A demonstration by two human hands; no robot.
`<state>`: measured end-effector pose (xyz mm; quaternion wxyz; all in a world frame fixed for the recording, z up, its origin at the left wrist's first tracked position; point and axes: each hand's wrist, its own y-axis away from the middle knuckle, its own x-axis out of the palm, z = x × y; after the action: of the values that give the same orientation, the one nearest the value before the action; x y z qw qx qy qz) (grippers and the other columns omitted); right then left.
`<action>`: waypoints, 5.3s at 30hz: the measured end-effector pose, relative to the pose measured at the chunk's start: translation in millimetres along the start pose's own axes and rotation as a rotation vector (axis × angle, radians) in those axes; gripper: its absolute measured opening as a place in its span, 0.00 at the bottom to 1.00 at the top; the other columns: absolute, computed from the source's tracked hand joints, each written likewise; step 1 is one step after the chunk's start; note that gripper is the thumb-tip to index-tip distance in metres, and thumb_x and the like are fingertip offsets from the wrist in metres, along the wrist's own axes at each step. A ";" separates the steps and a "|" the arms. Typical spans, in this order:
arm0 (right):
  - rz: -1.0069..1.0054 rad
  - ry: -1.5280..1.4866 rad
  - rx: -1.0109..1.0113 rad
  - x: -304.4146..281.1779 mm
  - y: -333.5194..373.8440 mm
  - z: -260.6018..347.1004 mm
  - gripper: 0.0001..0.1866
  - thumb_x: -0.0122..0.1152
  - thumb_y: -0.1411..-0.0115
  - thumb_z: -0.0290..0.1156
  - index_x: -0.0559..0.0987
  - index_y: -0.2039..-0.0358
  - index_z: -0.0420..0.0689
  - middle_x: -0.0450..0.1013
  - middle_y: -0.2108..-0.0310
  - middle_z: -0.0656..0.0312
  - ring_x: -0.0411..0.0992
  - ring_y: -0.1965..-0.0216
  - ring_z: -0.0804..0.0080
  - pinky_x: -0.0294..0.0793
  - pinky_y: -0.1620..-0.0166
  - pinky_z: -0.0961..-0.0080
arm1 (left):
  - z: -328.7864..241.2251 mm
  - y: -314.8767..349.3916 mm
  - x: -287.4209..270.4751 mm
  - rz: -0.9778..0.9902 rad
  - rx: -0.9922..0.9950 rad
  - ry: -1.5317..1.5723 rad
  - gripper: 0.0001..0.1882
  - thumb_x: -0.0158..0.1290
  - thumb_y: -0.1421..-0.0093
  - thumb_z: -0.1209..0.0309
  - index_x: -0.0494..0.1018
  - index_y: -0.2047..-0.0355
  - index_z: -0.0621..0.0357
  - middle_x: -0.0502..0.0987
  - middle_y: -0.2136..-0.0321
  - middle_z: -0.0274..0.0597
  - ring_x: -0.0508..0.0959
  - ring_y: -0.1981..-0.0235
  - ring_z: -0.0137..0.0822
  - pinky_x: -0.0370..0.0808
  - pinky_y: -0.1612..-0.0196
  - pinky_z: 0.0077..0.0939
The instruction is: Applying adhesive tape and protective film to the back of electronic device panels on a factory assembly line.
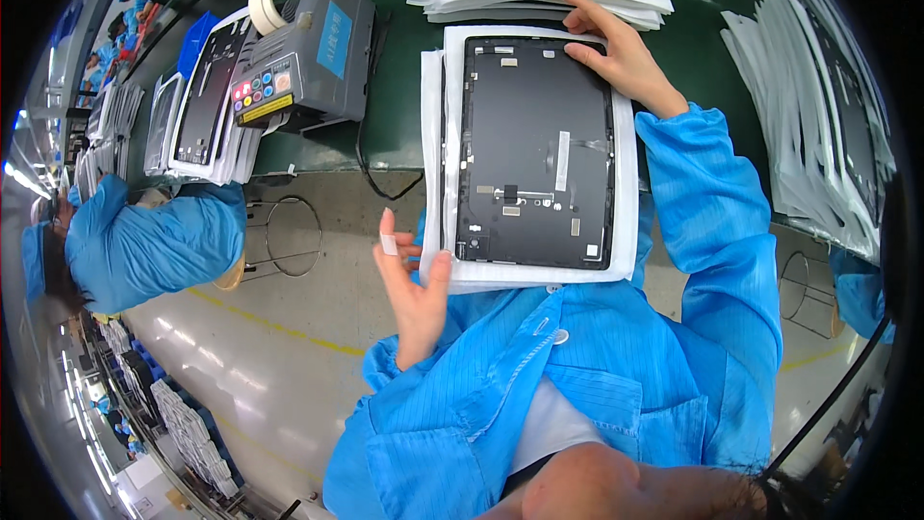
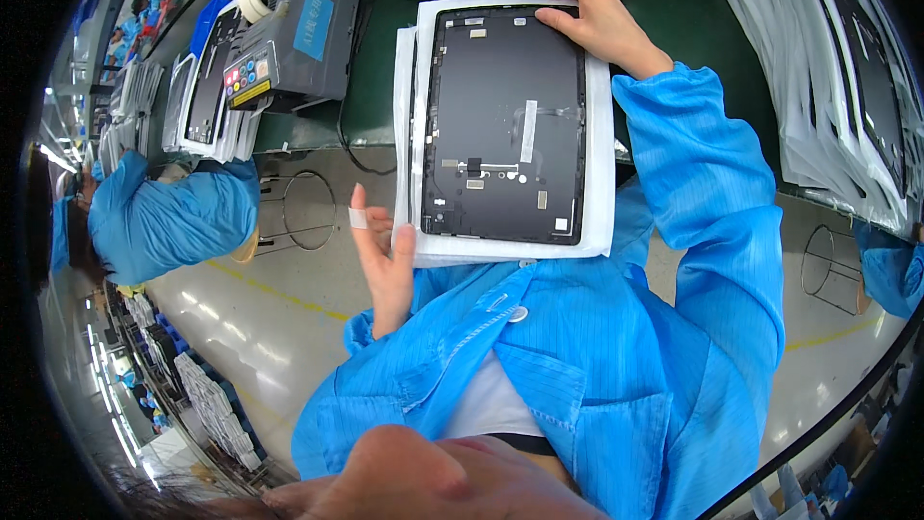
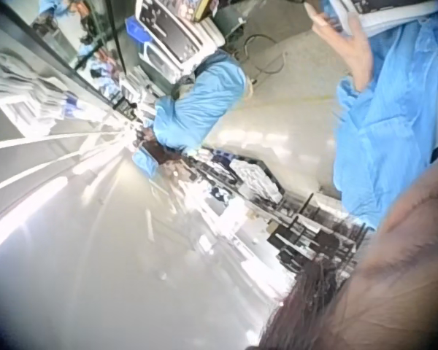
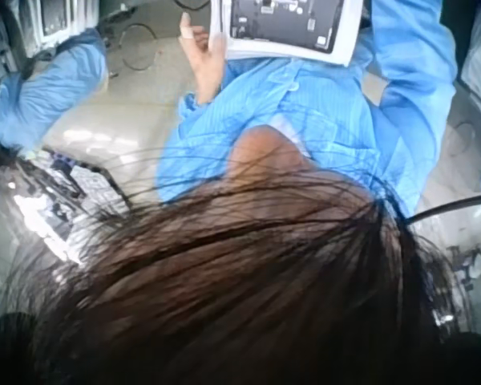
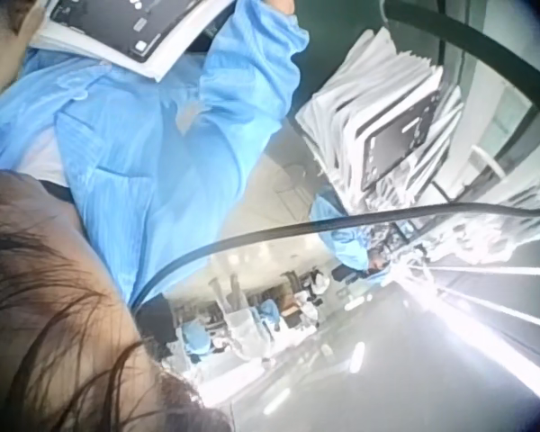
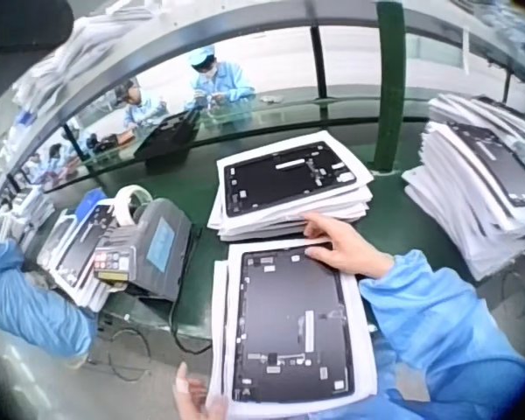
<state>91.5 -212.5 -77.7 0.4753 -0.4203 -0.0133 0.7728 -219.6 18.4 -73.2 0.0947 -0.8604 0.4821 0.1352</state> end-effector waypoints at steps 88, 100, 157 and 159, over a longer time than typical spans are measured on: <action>-0.108 -0.005 0.219 -5.9 13.2 56.9 0.04 0.64 0.47 0.24 0.77 0.74 0.39 0.73 0.64 0.58 0.70 0.59 0.60 0.69 0.56 0.67 | -74.4 -149.9 111.1 0.687 1.056 -0.415 0.23 0.56 0.58 0.82 0.75 0.57 0.61 0.75 0.55 0.48 0.76 0.62 0.43 0.75 0.58 0.34; -0.108 0.055 0.195 -5.7 13.4 59.3 0.04 0.63 0.48 0.25 0.77 0.73 0.38 0.72 0.65 0.59 0.69 0.61 0.61 0.70 0.58 0.67 | -78.1 -157.2 118.1 0.737 1.001 -0.415 0.19 0.55 0.56 0.83 0.71 0.60 0.64 0.69 0.49 0.58 0.71 0.59 0.51 0.73 0.56 0.39; -0.279 -0.211 0.207 -15.6 35.7 106.6 0.03 0.64 0.47 0.26 0.78 0.72 0.42 0.78 0.70 0.61 0.76 0.63 0.67 0.57 0.38 0.56 | -92.7 -154.0 115.5 0.871 0.053 0.269 0.09 0.54 0.42 0.77 0.76 0.61 0.67 0.78 0.67 0.45 0.76 0.69 0.31 0.73 0.63 0.23; -0.389 -0.207 0.238 -13.8 36.7 110.2 0.04 0.64 0.46 0.28 0.79 0.73 0.42 0.78 0.72 0.61 0.76 0.68 0.64 0.61 0.39 0.58 | -95.3 -150.2 114.5 0.720 0.003 0.293 0.10 0.56 0.42 0.77 0.76 0.60 0.68 0.77 0.67 0.45 0.76 0.71 0.30 0.74 0.64 0.22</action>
<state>-5.4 -201.2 -13.1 0.6573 -0.2694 -0.0517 0.7019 -20.6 -23.9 -15.3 -0.0274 -0.6461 0.7620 0.0348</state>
